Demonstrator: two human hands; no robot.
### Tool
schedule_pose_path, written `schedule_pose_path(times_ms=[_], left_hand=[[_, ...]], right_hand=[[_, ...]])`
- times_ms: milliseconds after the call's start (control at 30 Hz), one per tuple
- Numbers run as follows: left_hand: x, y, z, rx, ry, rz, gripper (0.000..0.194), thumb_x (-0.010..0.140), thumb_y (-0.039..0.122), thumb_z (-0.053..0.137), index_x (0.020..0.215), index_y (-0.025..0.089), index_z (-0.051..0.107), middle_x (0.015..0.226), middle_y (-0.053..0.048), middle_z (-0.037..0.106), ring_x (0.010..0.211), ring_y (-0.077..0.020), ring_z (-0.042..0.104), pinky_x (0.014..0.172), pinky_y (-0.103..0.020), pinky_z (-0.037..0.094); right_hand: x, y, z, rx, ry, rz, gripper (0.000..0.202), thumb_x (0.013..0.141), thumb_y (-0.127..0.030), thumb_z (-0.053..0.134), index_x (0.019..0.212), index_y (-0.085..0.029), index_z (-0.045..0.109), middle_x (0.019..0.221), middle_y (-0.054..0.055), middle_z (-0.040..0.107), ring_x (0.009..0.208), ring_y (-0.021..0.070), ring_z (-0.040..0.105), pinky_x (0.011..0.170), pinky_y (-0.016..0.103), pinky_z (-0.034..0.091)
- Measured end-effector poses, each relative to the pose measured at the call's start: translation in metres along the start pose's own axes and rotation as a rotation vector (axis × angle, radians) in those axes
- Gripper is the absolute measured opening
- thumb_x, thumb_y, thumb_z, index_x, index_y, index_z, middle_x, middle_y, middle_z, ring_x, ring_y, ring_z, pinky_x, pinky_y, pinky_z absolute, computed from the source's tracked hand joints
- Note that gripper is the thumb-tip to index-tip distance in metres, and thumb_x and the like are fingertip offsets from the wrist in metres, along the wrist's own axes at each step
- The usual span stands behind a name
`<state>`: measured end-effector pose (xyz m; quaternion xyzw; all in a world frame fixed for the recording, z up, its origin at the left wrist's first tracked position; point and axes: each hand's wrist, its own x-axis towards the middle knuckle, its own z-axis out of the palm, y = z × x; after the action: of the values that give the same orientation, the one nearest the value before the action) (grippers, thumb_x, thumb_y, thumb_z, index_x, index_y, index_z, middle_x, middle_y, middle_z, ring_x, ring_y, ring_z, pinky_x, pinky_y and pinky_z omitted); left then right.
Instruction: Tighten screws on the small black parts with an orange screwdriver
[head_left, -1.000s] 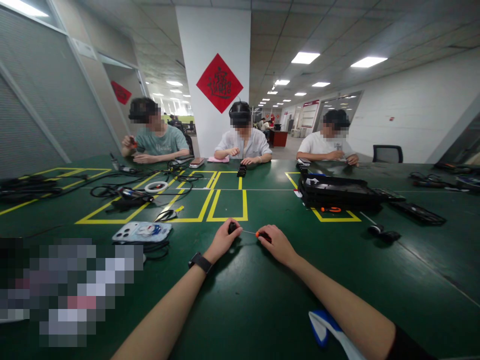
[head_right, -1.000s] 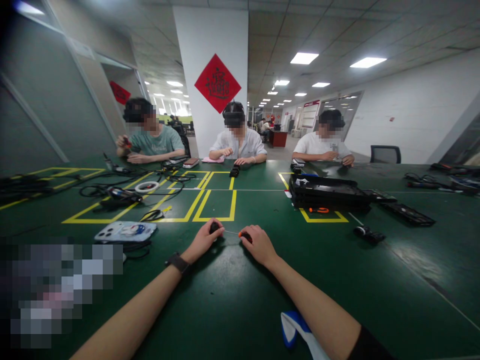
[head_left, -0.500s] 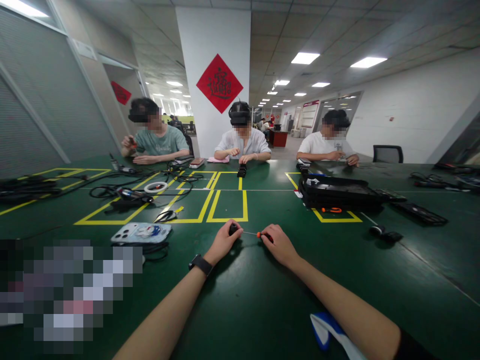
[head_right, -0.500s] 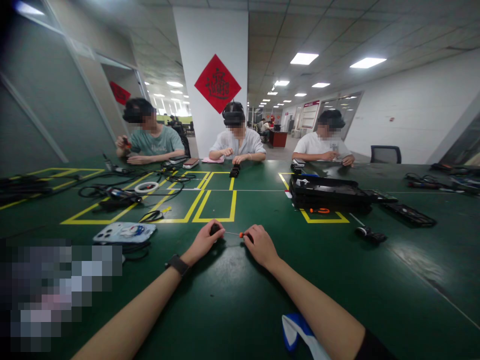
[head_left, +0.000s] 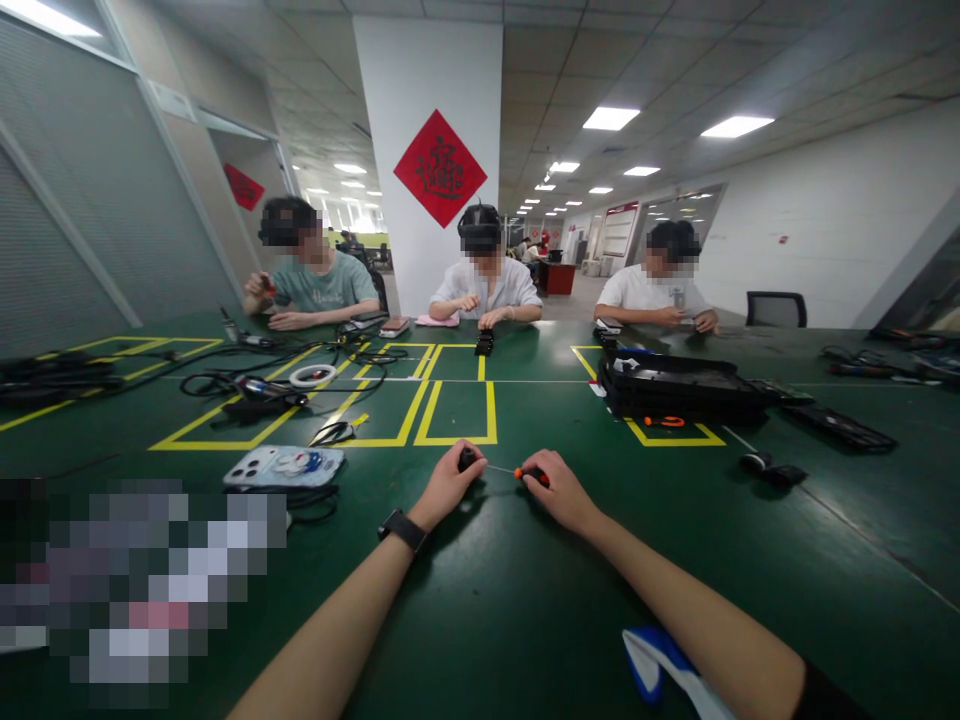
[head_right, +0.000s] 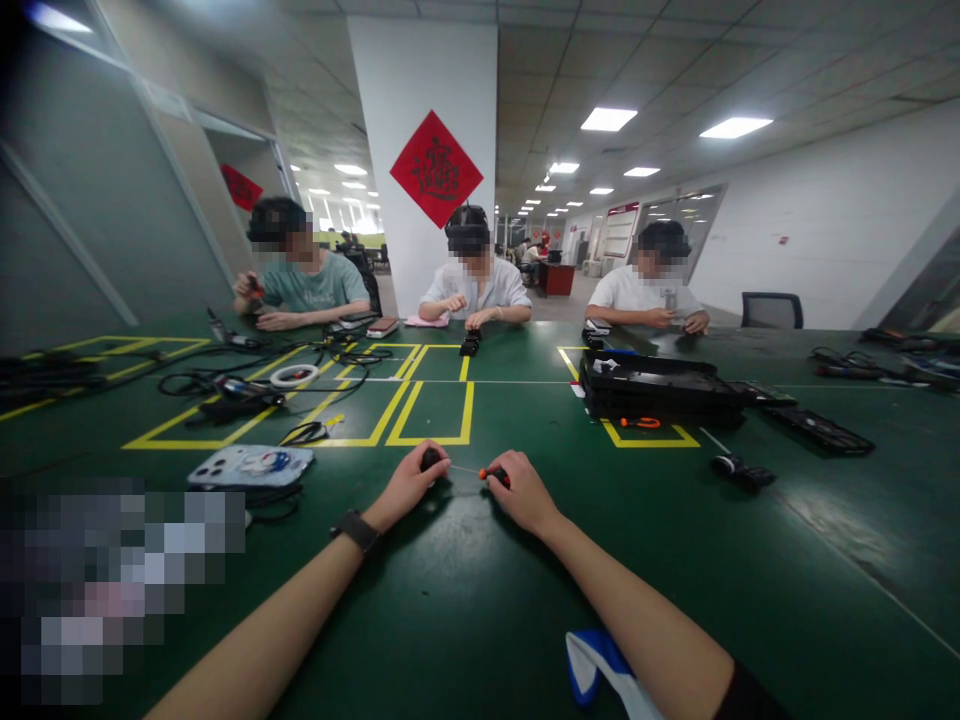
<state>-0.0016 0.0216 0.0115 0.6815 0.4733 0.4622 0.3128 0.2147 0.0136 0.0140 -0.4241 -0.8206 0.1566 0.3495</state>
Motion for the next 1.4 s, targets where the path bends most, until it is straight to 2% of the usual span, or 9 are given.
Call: schedule_pose_path(times_ms=[300,567,800,1000,1167,1400], left_hand=[[0.0007,-0.0041,0.0008,-0.009,-0.014,0.005,0.019,0.077,0.037,0.05,0.082,0.018,0.052,0.067,0.002,0.056,0.065,-0.0126,0.052,0.065,-0.025,0.04],[0.0,-0.0008,-0.0004,-0.015,-0.003,-0.004,0.015,0.077,0.033,0.051,0.081,0.018,0.052,0.068,0.002,0.056,0.066,-0.0127,0.053,0.067,-0.025,0.041],[-0.0001,0.0002,0.0,-0.01,0.006,-0.028,0.018,0.076,0.035,0.051,0.08,0.018,0.052,0.067,0.002,0.056,0.064,-0.0126,0.052,0.066,-0.025,0.041],[-0.0002,0.0005,-0.0004,-0.016,-0.002,-0.009,0.017,0.077,0.035,0.051,0.08,0.018,0.052,0.067,0.002,0.056,0.064,-0.0126,0.052,0.065,-0.025,0.041],[0.0004,-0.0016,0.0001,-0.017,0.003,-0.008,0.016,0.077,0.034,0.051,0.08,0.018,0.052,0.066,0.002,0.056,0.064,-0.0127,0.052,0.065,-0.025,0.041],[-0.0001,0.0008,0.0005,0.002,0.004,-0.032,0.02,0.076,0.037,0.051,0.08,0.018,0.052,0.067,0.002,0.056,0.064,-0.0126,0.052,0.065,-0.025,0.041]], right_hand=[[-0.0012,0.0032,0.002,0.012,0.03,-0.004,0.014,0.077,-0.023,0.058,0.09,-0.018,0.056,0.09,0.004,0.055,0.088,0.0181,0.048,0.079,0.032,0.039],[0.0011,0.0039,0.0021,-0.011,0.04,0.003,0.008,0.08,-0.02,0.051,0.082,-0.018,0.059,0.086,0.005,0.056,0.086,0.0177,0.048,0.08,0.033,0.038],[-0.0001,0.0047,0.002,0.019,0.047,-0.013,0.012,0.075,-0.019,0.058,0.087,-0.019,0.056,0.09,0.004,0.056,0.088,0.0185,0.048,0.08,0.033,0.039],[0.001,0.0052,0.004,-0.037,0.057,0.04,0.017,0.076,-0.023,0.057,0.092,-0.018,0.056,0.091,0.005,0.056,0.088,0.0193,0.048,0.08,0.034,0.038],[0.001,0.004,0.0021,-0.017,0.023,0.007,0.011,0.08,-0.018,0.049,0.086,-0.018,0.058,0.088,0.005,0.056,0.087,0.0183,0.048,0.079,0.033,0.038],[-0.0003,0.0034,0.0011,0.014,0.024,0.002,0.013,0.075,-0.014,0.055,0.087,-0.019,0.054,0.091,0.004,0.055,0.088,0.0187,0.048,0.079,0.033,0.039]])
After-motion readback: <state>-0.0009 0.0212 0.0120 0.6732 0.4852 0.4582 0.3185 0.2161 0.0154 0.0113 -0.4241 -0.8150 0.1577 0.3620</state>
